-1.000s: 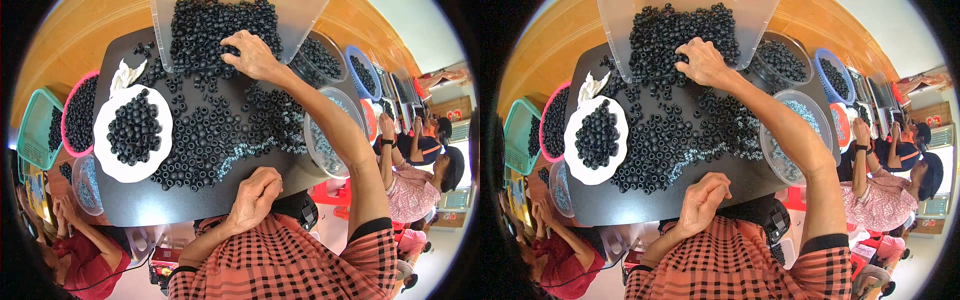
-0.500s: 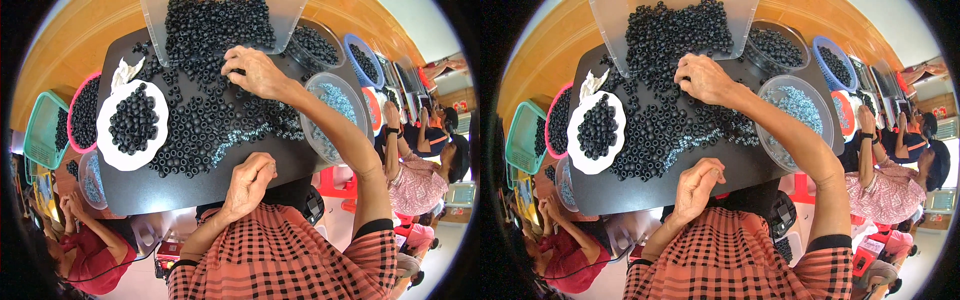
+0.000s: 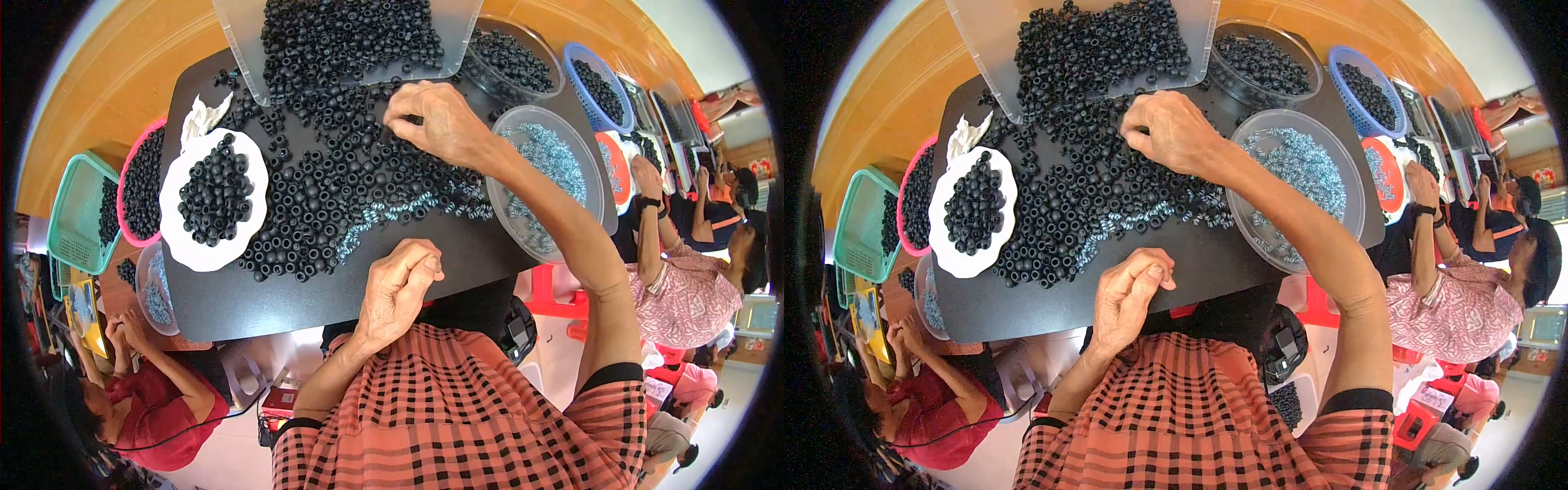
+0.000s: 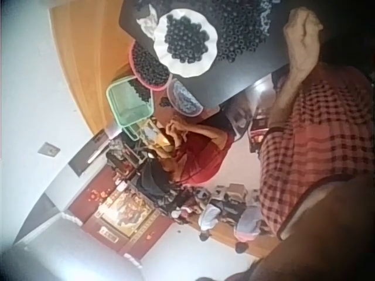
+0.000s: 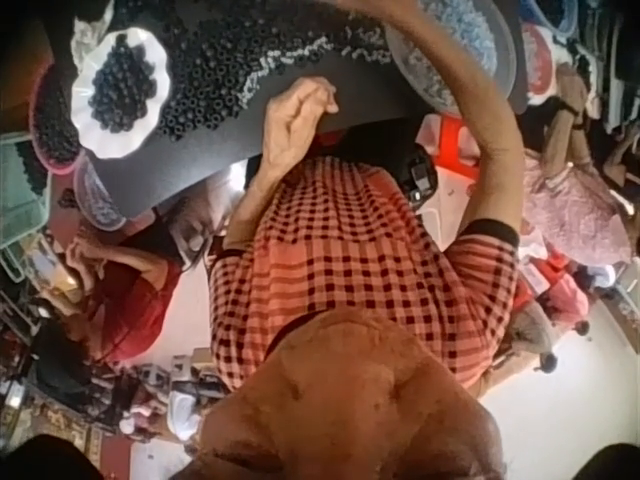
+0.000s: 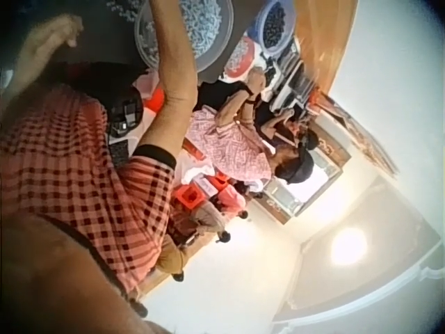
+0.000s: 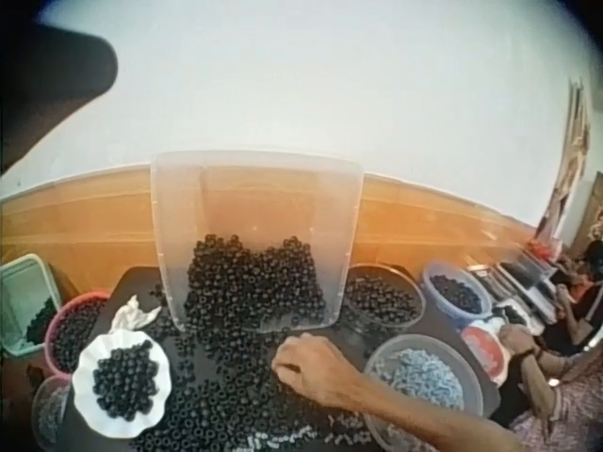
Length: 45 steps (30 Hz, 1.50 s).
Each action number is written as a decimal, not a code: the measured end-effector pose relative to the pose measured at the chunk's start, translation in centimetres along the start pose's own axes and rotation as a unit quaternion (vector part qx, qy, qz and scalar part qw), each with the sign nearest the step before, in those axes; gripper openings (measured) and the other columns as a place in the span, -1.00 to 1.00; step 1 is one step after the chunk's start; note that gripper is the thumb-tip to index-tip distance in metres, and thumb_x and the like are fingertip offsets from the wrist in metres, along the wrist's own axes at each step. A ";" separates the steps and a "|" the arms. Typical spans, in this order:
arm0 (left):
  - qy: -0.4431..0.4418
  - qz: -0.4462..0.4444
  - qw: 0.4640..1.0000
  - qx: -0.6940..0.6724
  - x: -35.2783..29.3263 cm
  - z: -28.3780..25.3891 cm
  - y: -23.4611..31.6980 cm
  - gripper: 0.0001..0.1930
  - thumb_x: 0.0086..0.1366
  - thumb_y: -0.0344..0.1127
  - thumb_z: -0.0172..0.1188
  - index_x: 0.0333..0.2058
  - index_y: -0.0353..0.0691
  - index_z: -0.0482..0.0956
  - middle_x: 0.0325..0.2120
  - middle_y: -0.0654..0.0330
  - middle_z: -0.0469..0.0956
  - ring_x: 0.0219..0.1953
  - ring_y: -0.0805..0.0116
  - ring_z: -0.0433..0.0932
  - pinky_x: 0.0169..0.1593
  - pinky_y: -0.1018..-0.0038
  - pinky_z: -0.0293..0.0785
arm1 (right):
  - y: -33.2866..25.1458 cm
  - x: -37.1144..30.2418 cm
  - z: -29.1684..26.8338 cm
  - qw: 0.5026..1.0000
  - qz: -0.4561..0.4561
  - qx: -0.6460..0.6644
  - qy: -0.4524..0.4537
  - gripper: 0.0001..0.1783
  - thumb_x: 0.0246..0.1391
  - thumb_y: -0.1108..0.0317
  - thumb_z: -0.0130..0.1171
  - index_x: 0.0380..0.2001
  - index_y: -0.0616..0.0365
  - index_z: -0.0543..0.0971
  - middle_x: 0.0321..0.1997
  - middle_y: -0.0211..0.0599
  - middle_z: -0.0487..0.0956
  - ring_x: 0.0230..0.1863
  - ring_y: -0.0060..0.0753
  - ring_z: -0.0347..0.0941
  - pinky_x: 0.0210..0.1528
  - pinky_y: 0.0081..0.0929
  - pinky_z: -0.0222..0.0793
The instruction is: The person assembles small plastic or rubber rings by hand, inserting internal components into them.
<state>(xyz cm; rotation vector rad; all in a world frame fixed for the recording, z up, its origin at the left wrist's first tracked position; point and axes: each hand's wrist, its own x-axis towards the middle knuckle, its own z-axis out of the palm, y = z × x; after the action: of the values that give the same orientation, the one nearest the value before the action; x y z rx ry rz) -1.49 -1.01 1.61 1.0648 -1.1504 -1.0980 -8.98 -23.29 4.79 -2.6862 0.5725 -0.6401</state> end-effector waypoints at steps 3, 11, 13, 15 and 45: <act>-0.003 -0.006 1.000 0.008 0.0 -0.1 0.1 -0.82 0.33 -0.42 0.00 -0.43 -0.41 0.45 -0.40 0.11 0.49 -0.42 0.45 0.49 -0.32 0.53 0.43 | -0.8 1.1 0.9 0.997 -0.062 0.040 0.024 -0.86 -0.10 0.45 0.18 -0.41 0.25 0.60 -0.32 -0.23 0.59 -0.25 -0.15 0.50 -0.11 -0.30 0.40; -0.010 0.009 1.000 0.006 0.0 -0.1 0.1 -0.82 0.32 -0.44 0.01 -0.46 -0.40 0.44 -0.44 0.13 0.48 -0.36 0.41 0.47 -0.30 0.51 0.40 | -1.2 2.4 2.3 0.996 -0.081 0.013 -0.017 -0.83 -0.14 0.44 0.17 -0.41 0.25 0.58 -0.34 -0.15 0.56 -0.27 -0.09 0.49 -0.16 -0.27 0.41; -0.004 0.000 1.000 0.003 -0.1 -0.2 0.2 -0.82 0.32 -0.44 0.01 -0.47 -0.40 0.44 -0.46 0.13 0.47 -0.35 0.40 0.46 -0.29 0.50 0.40 | -2.1 2.8 1.8 0.997 -0.017 -0.024 -0.072 -0.87 -0.12 0.43 0.15 -0.45 0.25 0.57 -0.38 -0.17 0.55 -0.34 -0.08 0.49 -0.23 -0.26 0.41; -0.003 -0.009 1.000 0.000 0.0 -0.3 0.3 -0.81 0.32 -0.44 0.01 -0.48 -0.40 0.43 -0.47 0.14 0.47 -0.34 0.39 0.45 -0.28 0.49 0.39 | -2.7 3.2 1.5 0.998 -0.026 -0.023 -0.058 -0.87 -0.11 0.43 0.15 -0.44 0.24 0.58 -0.38 -0.17 0.56 -0.34 -0.07 0.49 -0.23 -0.26 0.41; 0.004 -0.001 1.000 0.004 -0.1 0.0 -0.2 -0.81 0.33 -0.42 0.01 -0.45 -0.39 0.44 -0.44 0.14 0.49 -0.39 0.44 0.46 -0.32 0.52 0.41 | -1.1 2.6 1.4 0.995 0.030 0.009 -0.094 -0.73 -0.16 0.49 0.16 -0.28 0.19 0.62 -0.22 -0.07 0.58 -0.17 0.01 0.51 -0.07 -0.18 0.44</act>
<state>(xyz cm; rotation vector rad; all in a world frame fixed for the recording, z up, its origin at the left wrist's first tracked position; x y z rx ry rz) -1.51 -0.96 1.37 1.0757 -1.1480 -1.0918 -5.77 -23.19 4.95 -2.6628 0.5907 -0.3685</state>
